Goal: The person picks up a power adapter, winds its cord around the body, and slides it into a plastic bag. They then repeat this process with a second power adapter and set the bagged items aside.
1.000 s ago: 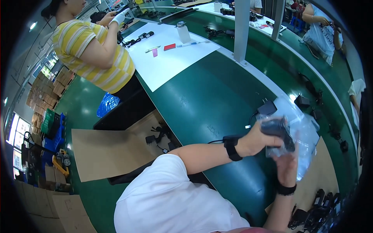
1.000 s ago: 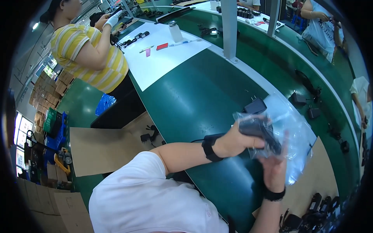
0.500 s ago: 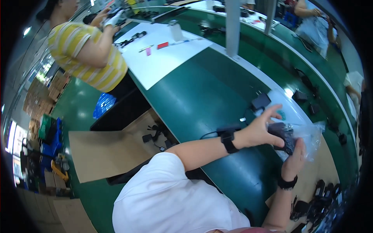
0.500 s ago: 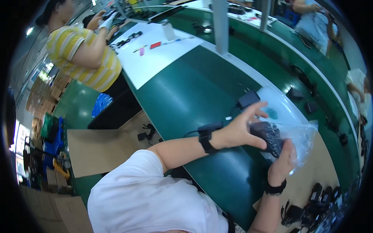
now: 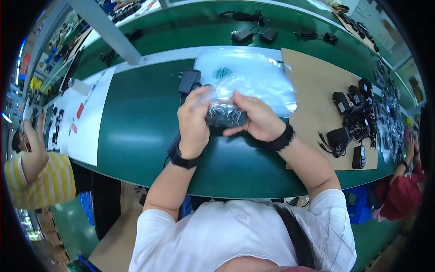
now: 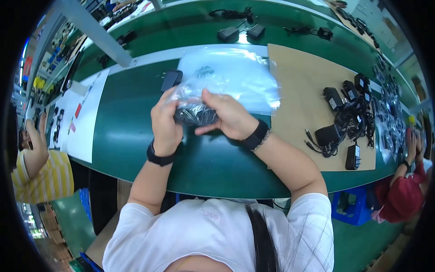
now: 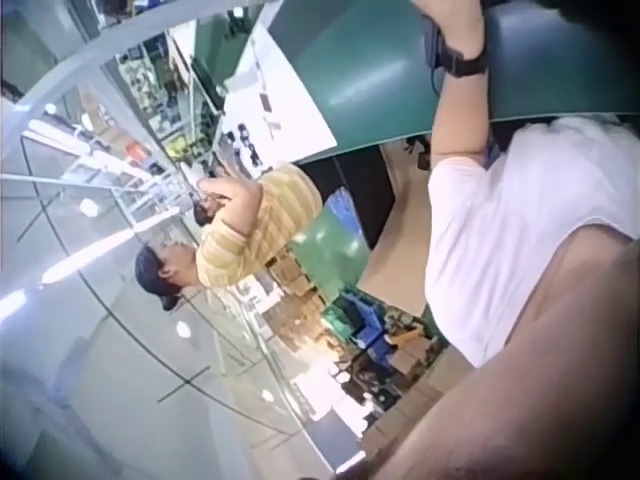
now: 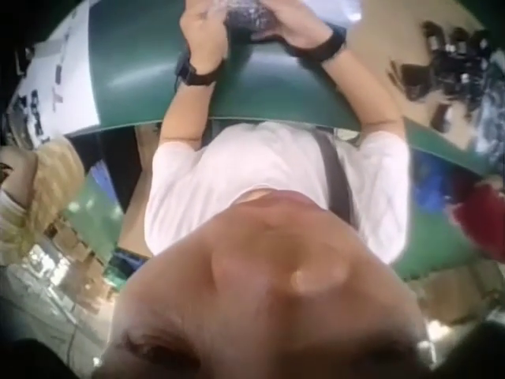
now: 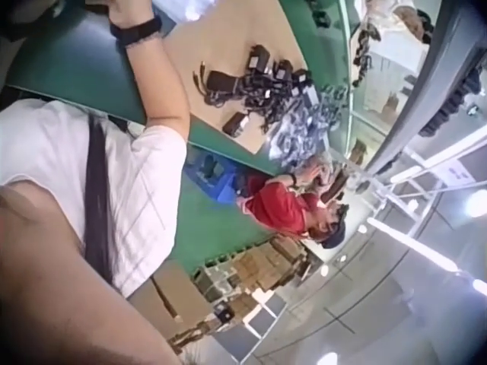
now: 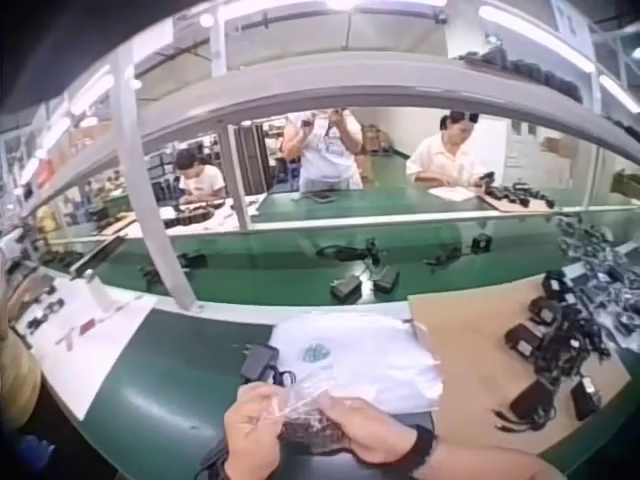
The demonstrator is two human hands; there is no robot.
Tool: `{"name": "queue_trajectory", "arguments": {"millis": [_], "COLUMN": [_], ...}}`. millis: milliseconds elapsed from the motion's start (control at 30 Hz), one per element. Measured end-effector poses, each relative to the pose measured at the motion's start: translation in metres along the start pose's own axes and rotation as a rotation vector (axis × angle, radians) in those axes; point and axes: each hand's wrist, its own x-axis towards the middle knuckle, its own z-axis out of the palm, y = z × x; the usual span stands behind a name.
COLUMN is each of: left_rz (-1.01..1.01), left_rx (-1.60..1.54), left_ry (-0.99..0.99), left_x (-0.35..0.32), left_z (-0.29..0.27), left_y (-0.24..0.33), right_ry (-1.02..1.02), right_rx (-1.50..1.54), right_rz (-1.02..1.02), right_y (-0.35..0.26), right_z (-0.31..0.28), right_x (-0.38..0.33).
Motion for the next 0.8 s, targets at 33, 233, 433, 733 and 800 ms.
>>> {"name": "queue_trajectory", "arguments": {"millis": [33,233,433,733,800], "left_rz": [-0.266,-0.112,-0.09,-0.3,-0.272], "left_rx": [-0.362,0.095,0.24,-0.165,-0.093], "left_ry": [0.019,0.07,0.161,0.251,0.191], "left_x": [0.0,0.004,0.012,0.014,0.015], "left_z": [0.002,-0.01,-0.018,-0.008,-0.027], "left_y": [0.006,-0.003,0.004,0.015,0.013], "right_ry": [0.018,0.082,0.027,-0.04,0.148], "right_rx": [-0.069,-0.467,-0.524,-0.802,-1.059], "right_rz": [-0.165,-0.506,-0.458,-0.11,-0.176], "right_y": [0.004,0.013,0.008,-0.108,-0.166], "right_z": [0.0,0.001,0.01,-0.005,-0.04], "right_x": [0.001,0.004,-0.004,0.005,0.023]}}
